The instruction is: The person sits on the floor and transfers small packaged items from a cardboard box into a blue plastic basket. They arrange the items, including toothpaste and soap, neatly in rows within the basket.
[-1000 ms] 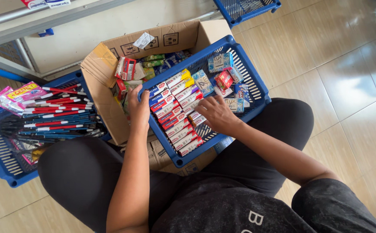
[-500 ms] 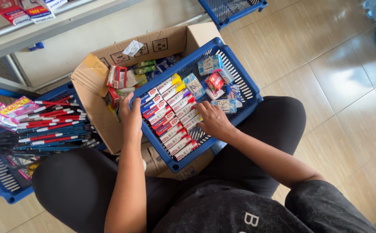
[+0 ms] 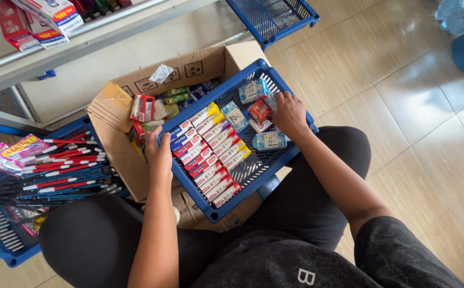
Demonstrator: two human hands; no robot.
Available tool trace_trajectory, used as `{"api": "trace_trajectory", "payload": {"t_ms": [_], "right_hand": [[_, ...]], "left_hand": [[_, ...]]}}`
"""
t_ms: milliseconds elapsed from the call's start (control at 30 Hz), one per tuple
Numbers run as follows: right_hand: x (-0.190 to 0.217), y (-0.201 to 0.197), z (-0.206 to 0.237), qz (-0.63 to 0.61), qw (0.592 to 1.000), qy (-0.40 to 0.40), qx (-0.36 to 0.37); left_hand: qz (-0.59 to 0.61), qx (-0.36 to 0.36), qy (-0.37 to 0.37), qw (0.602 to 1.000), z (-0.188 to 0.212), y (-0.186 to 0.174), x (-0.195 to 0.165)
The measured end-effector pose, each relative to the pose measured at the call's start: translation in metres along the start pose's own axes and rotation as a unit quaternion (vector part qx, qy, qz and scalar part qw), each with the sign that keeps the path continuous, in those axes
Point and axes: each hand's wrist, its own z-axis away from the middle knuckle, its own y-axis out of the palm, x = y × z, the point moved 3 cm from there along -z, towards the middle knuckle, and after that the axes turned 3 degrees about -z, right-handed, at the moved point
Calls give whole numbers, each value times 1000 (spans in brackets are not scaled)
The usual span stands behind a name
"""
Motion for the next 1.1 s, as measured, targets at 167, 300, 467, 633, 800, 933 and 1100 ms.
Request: {"api": "trace_trajectory", "payload": {"t_ms": [167,300,467,633,800,933,1100], "right_hand": [[4,1,-1,17,1000,14,4],[12,-22,10,4,1000,-9,-6],[43,-24,20,-51,992,-66,95],[52,-17,13,-21,998,-49,28],[29,-30,17,-110,989,-55,-86],[32,-31,27,-355,930,-83,-37],[98,5,62,-564,795,-41,218]], "left_hand": [[-5,0,-3,1000,2,-1,-3],[-26,1,-9,1000,6,-2,-6],[-29,-3,-5,1000,3,0,-7],[-17,2,13,1000,3,-2,0],[-19,-15,25,999,-3,-1,10],[-62,-27,19,998,-3,0,11],[-40,-18,6,999,1,3,6]]}}
